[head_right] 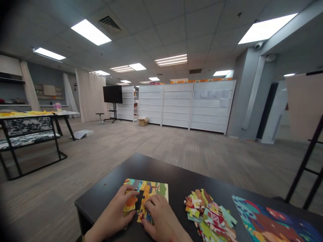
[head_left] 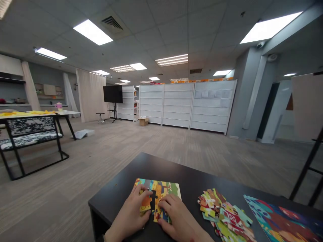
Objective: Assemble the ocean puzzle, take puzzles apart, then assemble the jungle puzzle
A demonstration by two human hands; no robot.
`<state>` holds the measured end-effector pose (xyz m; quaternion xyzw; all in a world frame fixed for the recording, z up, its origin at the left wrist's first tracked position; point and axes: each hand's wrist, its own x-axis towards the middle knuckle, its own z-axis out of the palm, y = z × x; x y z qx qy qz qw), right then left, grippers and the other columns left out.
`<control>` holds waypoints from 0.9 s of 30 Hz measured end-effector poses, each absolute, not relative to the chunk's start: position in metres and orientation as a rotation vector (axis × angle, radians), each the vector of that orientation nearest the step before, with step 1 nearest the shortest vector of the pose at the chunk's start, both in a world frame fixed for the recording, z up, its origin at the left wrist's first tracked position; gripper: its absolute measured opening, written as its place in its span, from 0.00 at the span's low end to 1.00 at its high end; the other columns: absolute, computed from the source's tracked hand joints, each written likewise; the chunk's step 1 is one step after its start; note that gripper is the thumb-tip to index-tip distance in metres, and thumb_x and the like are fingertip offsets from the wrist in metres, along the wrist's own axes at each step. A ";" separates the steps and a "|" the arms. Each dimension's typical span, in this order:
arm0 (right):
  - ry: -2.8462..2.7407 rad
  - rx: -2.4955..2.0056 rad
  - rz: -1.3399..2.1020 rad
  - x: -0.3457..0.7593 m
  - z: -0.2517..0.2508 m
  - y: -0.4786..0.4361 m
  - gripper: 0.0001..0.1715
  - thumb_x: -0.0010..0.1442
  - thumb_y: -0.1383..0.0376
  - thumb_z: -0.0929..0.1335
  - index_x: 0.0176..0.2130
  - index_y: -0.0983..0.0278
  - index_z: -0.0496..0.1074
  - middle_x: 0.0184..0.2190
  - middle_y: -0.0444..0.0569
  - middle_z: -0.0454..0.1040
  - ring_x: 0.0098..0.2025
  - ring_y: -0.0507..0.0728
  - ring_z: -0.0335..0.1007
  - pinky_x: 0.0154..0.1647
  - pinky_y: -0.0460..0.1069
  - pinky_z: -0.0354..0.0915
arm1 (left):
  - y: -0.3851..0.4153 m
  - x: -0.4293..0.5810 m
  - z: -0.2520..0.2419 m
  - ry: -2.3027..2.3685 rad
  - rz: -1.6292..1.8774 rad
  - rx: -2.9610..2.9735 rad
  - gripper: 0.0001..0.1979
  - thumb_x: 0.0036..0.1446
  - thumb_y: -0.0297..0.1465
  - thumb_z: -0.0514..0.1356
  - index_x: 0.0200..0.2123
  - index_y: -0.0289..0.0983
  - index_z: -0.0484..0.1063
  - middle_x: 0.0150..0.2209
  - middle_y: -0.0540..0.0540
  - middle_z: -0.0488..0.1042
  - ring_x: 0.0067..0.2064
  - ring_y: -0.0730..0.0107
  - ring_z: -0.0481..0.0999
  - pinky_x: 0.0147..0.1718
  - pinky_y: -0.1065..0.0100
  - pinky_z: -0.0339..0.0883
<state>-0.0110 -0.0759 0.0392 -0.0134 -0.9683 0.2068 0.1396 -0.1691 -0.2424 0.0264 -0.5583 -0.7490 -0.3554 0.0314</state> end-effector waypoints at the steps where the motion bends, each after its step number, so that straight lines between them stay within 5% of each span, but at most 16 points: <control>1: -2.792 -0.041 0.603 -0.011 0.039 -0.076 0.15 0.59 0.64 0.71 0.48 0.59 0.74 0.49 0.49 0.75 0.52 0.62 0.67 0.58 0.55 0.62 | -0.242 -0.169 0.026 -2.272 -1.116 -1.717 0.29 0.47 0.21 0.61 0.53 0.45 0.72 0.54 0.44 0.68 0.57 0.54 0.68 0.60 0.55 0.64; 7: -2.784 -0.051 0.608 -0.011 0.040 -0.077 0.13 0.59 0.65 0.71 0.45 0.59 0.74 0.48 0.48 0.75 0.52 0.61 0.67 0.56 0.54 0.62 | -0.238 -0.177 0.022 -2.159 -1.224 -1.547 0.26 0.48 0.21 0.62 0.51 0.46 0.74 0.52 0.43 0.67 0.56 0.52 0.67 0.57 0.52 0.66; 16: -2.763 -0.040 0.632 -0.010 0.036 -0.075 0.13 0.59 0.64 0.71 0.46 0.59 0.74 0.48 0.48 0.75 0.52 0.61 0.67 0.56 0.54 0.62 | -0.223 -0.206 0.022 -2.198 -1.693 -1.179 0.18 0.57 0.40 0.62 0.49 0.39 0.71 0.44 0.43 0.75 0.45 0.53 0.77 0.48 0.53 0.72; 23: -2.778 -0.052 0.636 -0.009 0.037 -0.075 0.15 0.60 0.62 0.72 0.47 0.58 0.74 0.50 0.48 0.75 0.53 0.62 0.67 0.57 0.54 0.61 | -0.247 -0.178 0.025 -2.237 -1.321 -1.637 0.23 0.48 0.23 0.64 0.48 0.45 0.75 0.50 0.46 0.75 0.54 0.54 0.73 0.57 0.56 0.67; 27: -2.780 -0.049 0.647 -0.009 0.037 -0.074 0.17 0.59 0.59 0.74 0.48 0.58 0.74 0.50 0.47 0.75 0.54 0.62 0.66 0.58 0.54 0.60 | -0.245 -0.175 0.019 -2.258 -1.249 -1.651 0.24 0.48 0.22 0.66 0.48 0.46 0.75 0.50 0.45 0.74 0.54 0.54 0.72 0.56 0.55 0.67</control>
